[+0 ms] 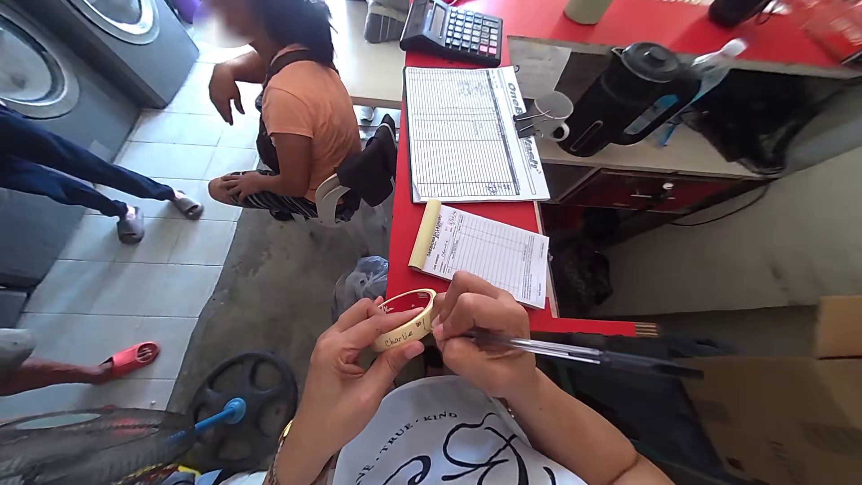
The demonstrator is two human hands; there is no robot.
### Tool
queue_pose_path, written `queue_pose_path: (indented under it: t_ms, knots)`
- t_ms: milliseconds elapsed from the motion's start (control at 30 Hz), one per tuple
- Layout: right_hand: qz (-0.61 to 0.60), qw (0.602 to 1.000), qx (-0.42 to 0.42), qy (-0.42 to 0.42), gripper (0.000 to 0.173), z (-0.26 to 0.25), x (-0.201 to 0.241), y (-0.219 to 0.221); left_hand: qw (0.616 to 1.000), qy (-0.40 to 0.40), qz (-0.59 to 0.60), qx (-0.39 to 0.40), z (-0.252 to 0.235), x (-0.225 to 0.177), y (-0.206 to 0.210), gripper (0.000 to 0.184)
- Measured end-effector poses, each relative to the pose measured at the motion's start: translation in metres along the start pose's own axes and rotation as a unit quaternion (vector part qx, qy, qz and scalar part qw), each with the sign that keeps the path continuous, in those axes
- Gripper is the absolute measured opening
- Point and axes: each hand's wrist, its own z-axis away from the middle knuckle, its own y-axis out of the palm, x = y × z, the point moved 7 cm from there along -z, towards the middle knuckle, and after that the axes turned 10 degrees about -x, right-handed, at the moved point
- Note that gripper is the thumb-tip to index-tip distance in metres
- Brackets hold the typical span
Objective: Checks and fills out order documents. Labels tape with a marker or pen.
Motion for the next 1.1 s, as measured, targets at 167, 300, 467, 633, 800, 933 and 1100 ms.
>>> queue_pose_path:
  t_ms: [167, 300, 467, 633, 800, 933, 1100]
  knots:
    - [-0.052, 0.998, -0.02, 0.026, 0.005, 0.0, -0.008, -0.003, 1.0, -0.004, 0.008, -0.002, 0.001, 0.002, -0.002, 0.029]
    - [-0.019, 1.0, -0.018, 0.008, 0.005, 0.001, -0.005, -0.001, 1.0, -0.006, 0.013, -0.006, 0.001, 0.003, -0.003, 0.029]
    - [-0.024, 1.0, -0.009, 0.006, 0.005, 0.0, -0.006, -0.001, 1.0, 0.0, 0.001, -0.003, 0.0, 0.004, -0.004, 0.028]
    - [-0.03, 0.999, -0.024, 0.013, 0.004, 0.0, -0.007, 0.001, 1.0, -0.003, 0.008, -0.002, -0.001, 0.004, -0.006, 0.029]
    - [-0.021, 0.999, -0.041, 0.019, 0.005, 0.003, -0.01, 0.0, 1.0, 0.001, 0.01, 0.005, 0.001, 0.005, -0.007, 0.028]
    - [-0.041, 0.996, -0.039, 0.063, 0.008, 0.003, -0.011, -0.005, 1.0, -0.006, 0.005, 0.01, -0.003, 0.005, -0.004, 0.026]
    - [-0.001, 0.998, 0.016, 0.064, 0.024, -0.009, 0.001, -0.016, 0.998, -0.009, 0.03, 0.052, -0.001, 0.006, -0.01, 0.026]
